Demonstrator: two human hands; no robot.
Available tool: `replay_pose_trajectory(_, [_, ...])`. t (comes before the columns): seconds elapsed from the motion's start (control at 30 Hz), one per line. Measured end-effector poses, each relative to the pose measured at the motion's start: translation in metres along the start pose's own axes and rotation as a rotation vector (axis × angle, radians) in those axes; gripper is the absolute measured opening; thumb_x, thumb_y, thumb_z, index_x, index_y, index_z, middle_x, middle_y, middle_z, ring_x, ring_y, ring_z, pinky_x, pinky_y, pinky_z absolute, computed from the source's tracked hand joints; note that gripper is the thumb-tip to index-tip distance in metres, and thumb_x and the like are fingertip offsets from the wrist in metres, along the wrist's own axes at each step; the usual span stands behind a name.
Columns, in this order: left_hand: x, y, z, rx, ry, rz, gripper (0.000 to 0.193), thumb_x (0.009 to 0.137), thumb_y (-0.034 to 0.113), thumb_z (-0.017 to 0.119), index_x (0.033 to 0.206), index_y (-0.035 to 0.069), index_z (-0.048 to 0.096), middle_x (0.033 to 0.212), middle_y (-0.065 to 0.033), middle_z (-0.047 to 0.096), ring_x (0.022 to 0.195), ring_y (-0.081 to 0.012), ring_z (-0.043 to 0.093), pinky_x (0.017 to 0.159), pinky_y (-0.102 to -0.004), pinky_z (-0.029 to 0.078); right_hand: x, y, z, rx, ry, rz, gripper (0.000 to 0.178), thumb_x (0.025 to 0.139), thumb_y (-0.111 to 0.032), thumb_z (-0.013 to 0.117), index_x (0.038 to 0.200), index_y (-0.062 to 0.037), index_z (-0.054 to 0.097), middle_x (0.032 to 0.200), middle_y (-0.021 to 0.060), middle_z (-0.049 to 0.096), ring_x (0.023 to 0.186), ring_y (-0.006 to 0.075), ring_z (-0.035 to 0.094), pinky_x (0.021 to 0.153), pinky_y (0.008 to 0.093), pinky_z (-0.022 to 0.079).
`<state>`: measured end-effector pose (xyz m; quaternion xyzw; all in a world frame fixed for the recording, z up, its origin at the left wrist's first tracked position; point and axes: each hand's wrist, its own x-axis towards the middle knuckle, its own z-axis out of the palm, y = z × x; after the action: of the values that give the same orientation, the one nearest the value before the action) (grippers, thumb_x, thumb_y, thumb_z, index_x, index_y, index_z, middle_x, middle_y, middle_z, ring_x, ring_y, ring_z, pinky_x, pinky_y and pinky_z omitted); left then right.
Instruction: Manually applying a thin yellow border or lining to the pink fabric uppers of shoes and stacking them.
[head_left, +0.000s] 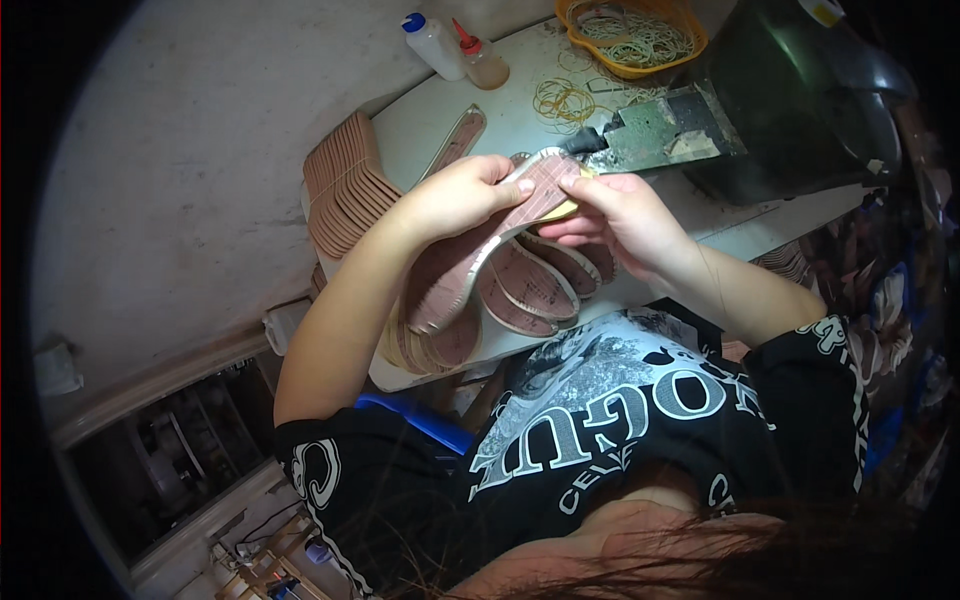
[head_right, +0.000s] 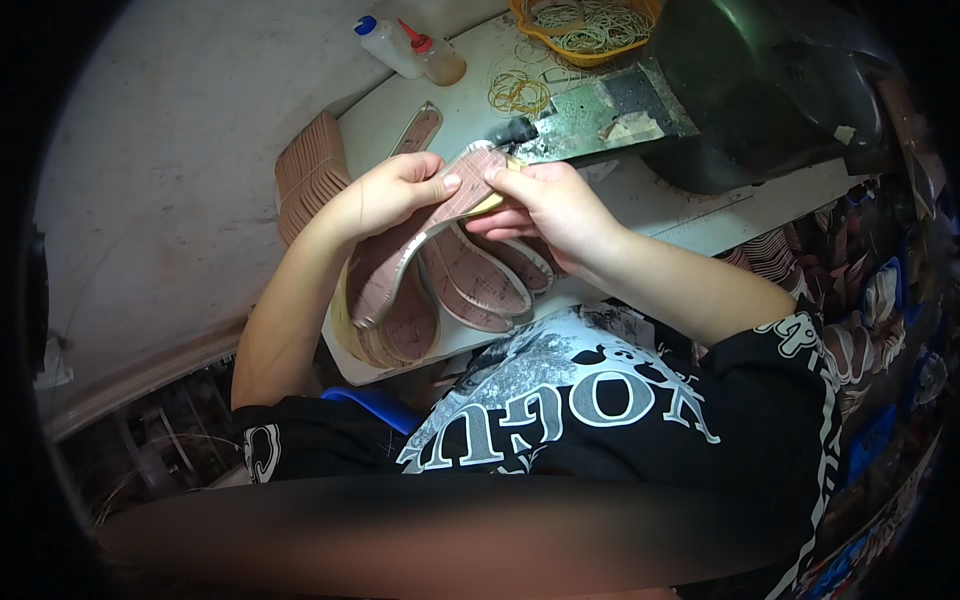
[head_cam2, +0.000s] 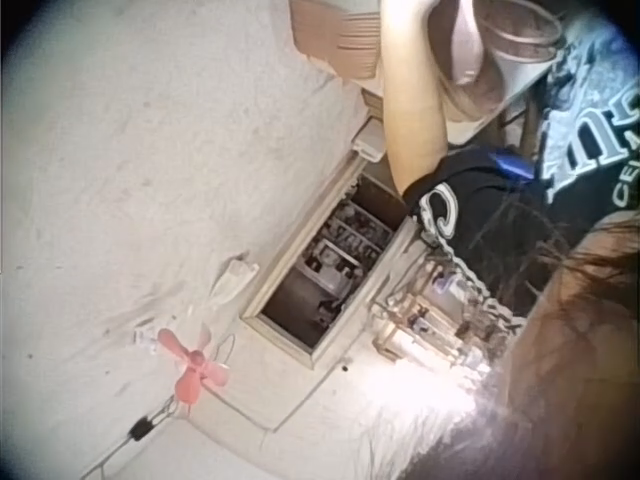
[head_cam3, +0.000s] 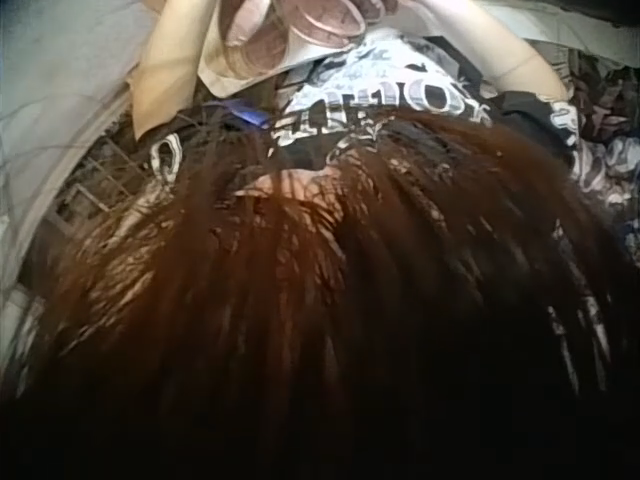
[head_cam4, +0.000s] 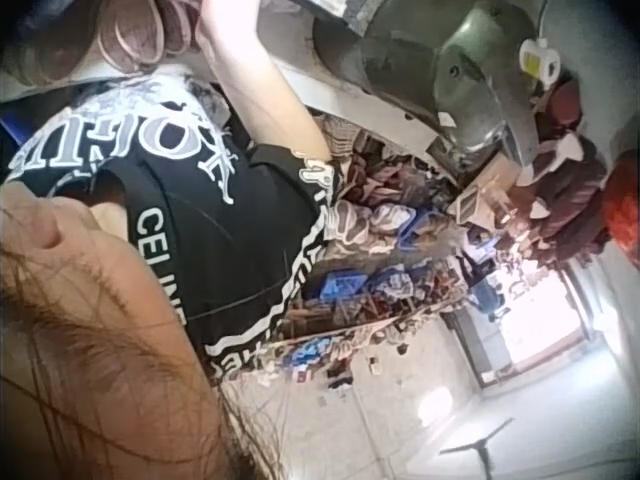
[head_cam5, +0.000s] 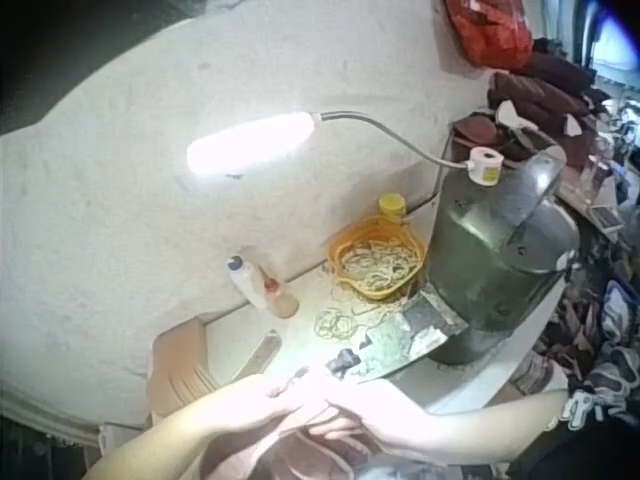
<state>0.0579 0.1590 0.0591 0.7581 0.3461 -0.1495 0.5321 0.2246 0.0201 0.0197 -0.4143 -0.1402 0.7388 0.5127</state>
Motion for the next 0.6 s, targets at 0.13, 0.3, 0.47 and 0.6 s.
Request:
replay_pose_trajectory(0.13, [-0.002, -0.007, 0.016, -0.172, 0.095, -0.064, 0.038, 0.093, 0.034, 0.056, 0.092, -0.003, 0.064, 0.073, -0.0052, 0.062, 0.064, -0.0108, 0.055, 0.060, -0.0296, 0.046, 0.001, -0.005, 0.001, -0.079, 0.029, -0.007, 0.027, 0.093, -0.022, 0.055, 0.101, 0.0032, 0.060, 0.094, 0.0137, 0.068, 0.079, 0.0183, 0.069, 0.072, 0.0259, 0.056])
replay_pose_trajectory(0.3, [-0.002, 0.019, 0.026, -0.237, 0.084, -0.174, 0.038, 0.092, 0.037, 0.056, 0.082, 0.001, 0.065, 0.066, -0.0054, 0.063, 0.052, -0.0108, 0.056, 0.049, -0.0256, 0.045, 0.007, -0.001, -0.017, -0.224, 0.008, -0.086, 0.034, 0.093, -0.029, 0.054, 0.104, 0.0014, 0.065, 0.096, 0.0086, 0.068, 0.084, 0.0136, 0.065, 0.081, 0.0250, 0.050])
replay_pose_trajectory(0.47, [0.000, 0.020, 0.034, -0.410, 0.056, -0.240, 0.047, 0.092, 0.043, 0.056, 0.068, 0.002, 0.061, 0.053, -0.0083, 0.061, 0.037, -0.0129, 0.053, 0.039, -0.0234, 0.041, -0.006, -0.015, -0.019, -0.324, -0.087, 0.108, 0.024, 0.089, -0.022, 0.060, 0.097, 0.0000, 0.066, 0.086, 0.0034, 0.065, 0.073, 0.0087, 0.058, 0.070, 0.0234, 0.048])
replay_pose_trajectory(0.6, [0.003, 0.013, 0.033, -0.424, 0.123, -0.181, 0.051, 0.089, 0.047, 0.058, 0.062, 0.004, 0.059, 0.046, -0.0062, 0.056, 0.034, -0.0101, 0.046, 0.035, -0.0235, 0.036, -0.040, -0.023, -0.034, -0.445, -0.319, 0.220, 0.034, 0.087, -0.023, 0.066, 0.109, 0.0034, 0.062, 0.096, 0.0059, 0.066, 0.086, 0.0096, 0.061, 0.077, 0.0253, 0.049])
